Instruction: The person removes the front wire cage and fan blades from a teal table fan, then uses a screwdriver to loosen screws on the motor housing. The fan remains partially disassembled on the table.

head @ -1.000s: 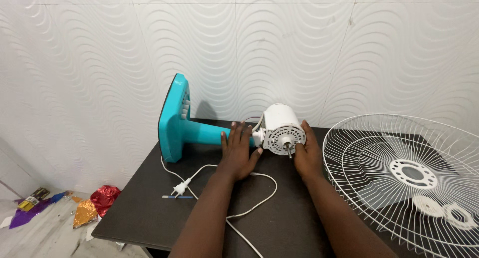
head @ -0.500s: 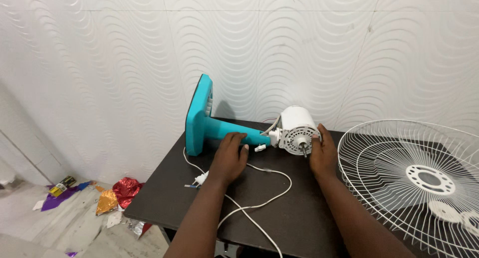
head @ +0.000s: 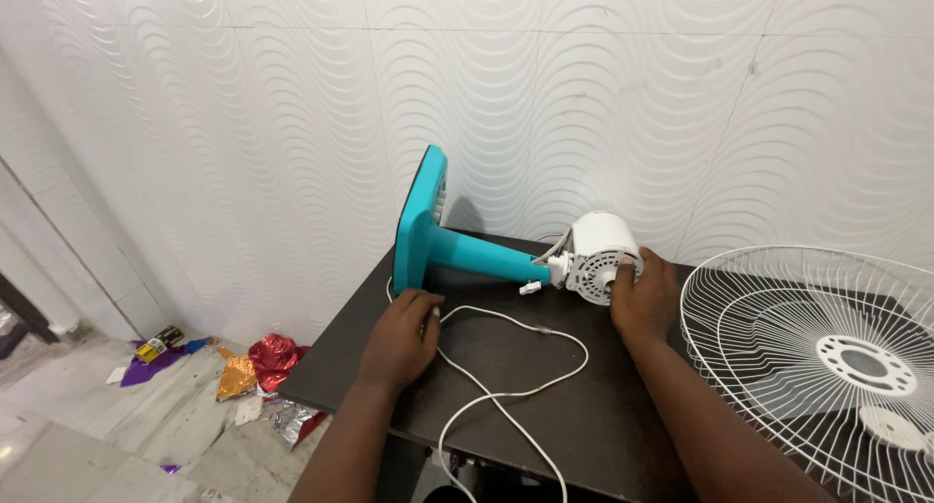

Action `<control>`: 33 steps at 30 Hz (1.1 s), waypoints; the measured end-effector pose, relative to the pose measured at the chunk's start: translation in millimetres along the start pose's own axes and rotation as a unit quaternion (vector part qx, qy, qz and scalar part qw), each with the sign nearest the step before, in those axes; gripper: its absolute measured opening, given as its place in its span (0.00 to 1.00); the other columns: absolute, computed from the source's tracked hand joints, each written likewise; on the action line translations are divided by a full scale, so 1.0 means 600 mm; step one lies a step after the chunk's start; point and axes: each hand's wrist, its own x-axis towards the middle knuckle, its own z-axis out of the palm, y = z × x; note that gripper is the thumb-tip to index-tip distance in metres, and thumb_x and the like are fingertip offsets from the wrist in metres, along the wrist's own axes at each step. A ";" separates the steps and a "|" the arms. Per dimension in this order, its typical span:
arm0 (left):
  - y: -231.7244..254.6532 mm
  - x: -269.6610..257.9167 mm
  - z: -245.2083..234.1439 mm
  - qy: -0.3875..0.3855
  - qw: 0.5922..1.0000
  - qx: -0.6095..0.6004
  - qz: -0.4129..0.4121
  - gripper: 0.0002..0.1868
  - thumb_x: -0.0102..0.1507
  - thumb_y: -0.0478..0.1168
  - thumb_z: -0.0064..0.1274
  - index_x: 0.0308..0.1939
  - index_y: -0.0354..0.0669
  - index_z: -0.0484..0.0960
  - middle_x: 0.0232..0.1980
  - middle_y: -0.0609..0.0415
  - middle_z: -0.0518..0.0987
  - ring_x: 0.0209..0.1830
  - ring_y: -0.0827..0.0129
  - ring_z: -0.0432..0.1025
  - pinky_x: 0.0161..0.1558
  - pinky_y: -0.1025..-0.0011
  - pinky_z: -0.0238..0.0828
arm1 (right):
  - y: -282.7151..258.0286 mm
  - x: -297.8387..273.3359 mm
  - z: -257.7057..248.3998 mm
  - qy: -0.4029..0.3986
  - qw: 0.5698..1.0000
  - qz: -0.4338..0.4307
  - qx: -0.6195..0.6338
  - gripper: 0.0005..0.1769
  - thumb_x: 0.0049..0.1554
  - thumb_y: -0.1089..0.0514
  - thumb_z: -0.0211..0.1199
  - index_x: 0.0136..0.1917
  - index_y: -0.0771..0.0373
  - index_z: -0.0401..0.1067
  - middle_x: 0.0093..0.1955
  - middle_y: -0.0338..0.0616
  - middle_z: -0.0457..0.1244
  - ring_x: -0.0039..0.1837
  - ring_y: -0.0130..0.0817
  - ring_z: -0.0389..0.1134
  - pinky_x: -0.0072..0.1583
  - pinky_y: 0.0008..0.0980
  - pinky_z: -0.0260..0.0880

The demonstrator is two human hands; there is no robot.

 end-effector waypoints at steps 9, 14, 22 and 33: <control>-0.046 -0.037 -0.025 0.043 0.994 0.028 -0.095 0.11 0.65 0.38 0.49 0.49 0.41 0.82 0.50 0.45 0.79 0.50 0.48 0.75 0.51 0.56 0.72 | -0.088 -0.025 -0.017 0.083 0.970 -0.188 -0.131 0.23 0.60 0.51 0.60 0.64 0.65 0.69 0.63 0.56 0.61 0.69 0.55 0.60 0.68 0.74 0.46; -0.061 -0.043 -0.016 0.051 0.987 0.032 -0.151 0.10 0.63 0.36 0.48 0.45 0.41 0.82 0.47 0.44 0.78 0.49 0.47 0.74 0.50 0.54 0.71 | -0.160 -0.068 -0.013 0.039 0.958 -0.284 -0.013 0.17 0.59 0.56 0.61 0.61 0.64 0.69 0.61 0.52 0.63 0.67 0.53 0.61 0.71 0.65 0.52; -0.061 -0.043 -0.010 0.005 0.986 0.050 -0.156 0.09 0.61 0.38 0.51 0.42 0.41 0.83 0.45 0.44 0.78 0.49 0.48 0.74 0.50 0.53 0.71 | -0.253 -0.128 0.017 -0.072 0.935 -0.316 0.143 0.11 0.56 0.61 0.64 0.53 0.64 0.73 0.52 0.52 0.65 0.56 0.53 0.64 0.59 0.48 0.63; -0.068 -0.045 -0.005 -0.026 0.990 0.045 -0.129 0.08 0.59 0.36 0.50 0.38 0.42 0.84 0.43 0.46 0.79 0.49 0.50 0.74 0.52 0.56 0.71 | -0.288 -0.197 0.048 -0.232 0.874 -0.369 0.214 0.12 0.48 0.61 0.71 0.47 0.62 0.76 0.48 0.47 0.66 0.52 0.47 0.65 0.53 0.43 0.67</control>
